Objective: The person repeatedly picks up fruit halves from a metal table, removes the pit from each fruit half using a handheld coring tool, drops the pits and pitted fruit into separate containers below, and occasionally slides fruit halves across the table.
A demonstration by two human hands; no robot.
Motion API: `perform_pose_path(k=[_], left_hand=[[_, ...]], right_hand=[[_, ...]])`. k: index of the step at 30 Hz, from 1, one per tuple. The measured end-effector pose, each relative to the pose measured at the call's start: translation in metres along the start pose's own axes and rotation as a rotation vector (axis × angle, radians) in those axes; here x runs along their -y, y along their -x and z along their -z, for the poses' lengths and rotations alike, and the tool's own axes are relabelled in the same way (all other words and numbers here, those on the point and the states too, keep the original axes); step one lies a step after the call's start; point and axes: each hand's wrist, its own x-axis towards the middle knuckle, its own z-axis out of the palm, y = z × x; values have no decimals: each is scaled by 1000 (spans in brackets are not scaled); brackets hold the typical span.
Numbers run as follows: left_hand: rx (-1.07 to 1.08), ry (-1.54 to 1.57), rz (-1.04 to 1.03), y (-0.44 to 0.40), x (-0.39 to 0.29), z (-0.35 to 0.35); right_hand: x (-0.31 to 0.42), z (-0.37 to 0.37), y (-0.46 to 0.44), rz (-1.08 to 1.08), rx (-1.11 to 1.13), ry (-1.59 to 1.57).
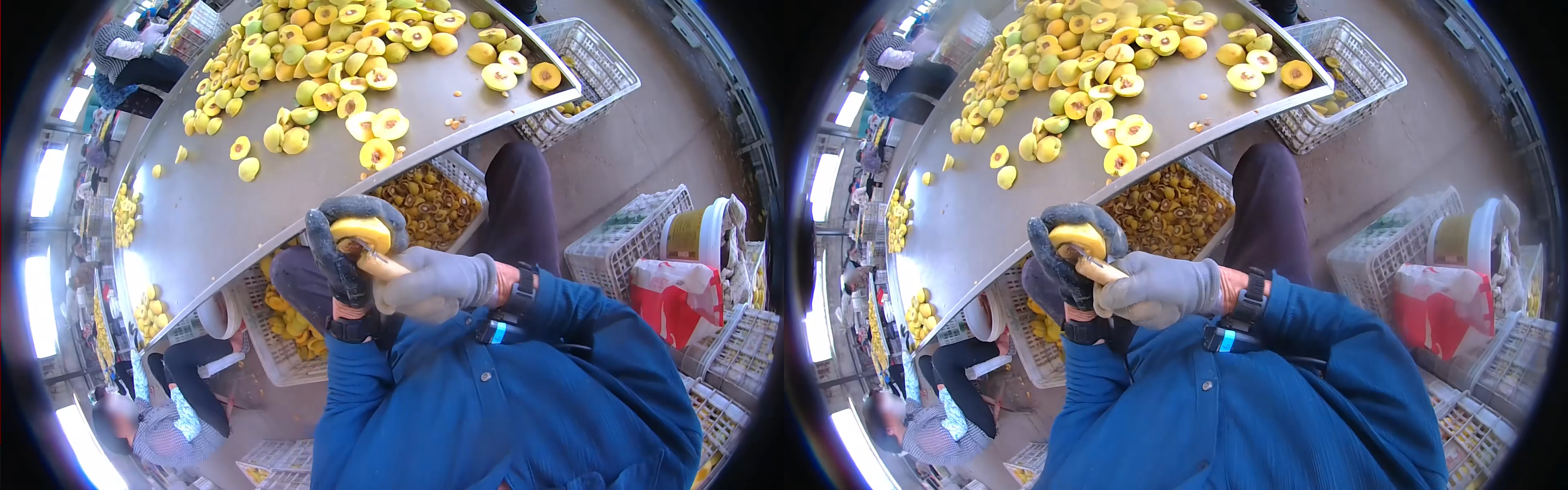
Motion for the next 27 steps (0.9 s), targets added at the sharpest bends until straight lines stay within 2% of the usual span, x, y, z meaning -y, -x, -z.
perform_pose_path(k=[2, 3, 4, 5, 6, 8, 10, 11, 13, 14, 15, 16, 17, 18, 20, 21, 24, 27], left_hand=[[-60, 117, -11, -2, 14, -4], [46, -34, -89, -7, 23, 10], [-46, -28, -117, -10, 30, 11], [-140, -23, -149, -13, 35, 12], [-236, -19, -184, -14, 38, 14], [-193, -117, -200, -14, 35, 32], [-192, -183, -220, -15, 32, 45], [-216, -481, -352, -9, 28, 42], [-341, -464, -265, 0, 8, 60], [-409, -455, -216, 8, -5, 76], [-474, -707, -352, 14, -5, 112], [-550, -841, -395, 22, -12, 141], [-637, -975, -431, 29, -19, 169], [-734, -987, -368, 38, -34, 187], [-604, -1581, -286, 51, -48, 267], [-613, -1661, -294, 46, -54, 260], [-453, -1691, -356, -11, -60, 215], [-258, -1696, -385, -103, -48, 208]], right_hand=[[1, 4, 2, 12, -12, -20], [-5, 14, 0, -24, 27, -130], [-3, 15, 0, -60, 69, -239], [0, 11, 6, 17, 31, -135], [-3, 17, 10, 5, -34, -96], [-19, 45, 15, -23, -157, -21], [-48, 86, 5, 132, -643, 1401], [-56, 92, 8, 61, -684, 1447], [-58, 102, 15, -74, -769, 1558], [-61, 104, 16, -64, -793, 1520], [-63, 105, 17, -54, -816, 1479], [-65, 108, 17, -41, -838, 1441], [-68, 114, 18, -96, -842, 1459], [-68, 116, 18, -116, -833, 1462], [-70, 117, 20, -171, -818, 1456], [-75, 124, 19, -154, -798, 1458], [-80, 129, 15, -138, -784, 1456], [-83, 133, 11, -102, -800, 1466]])
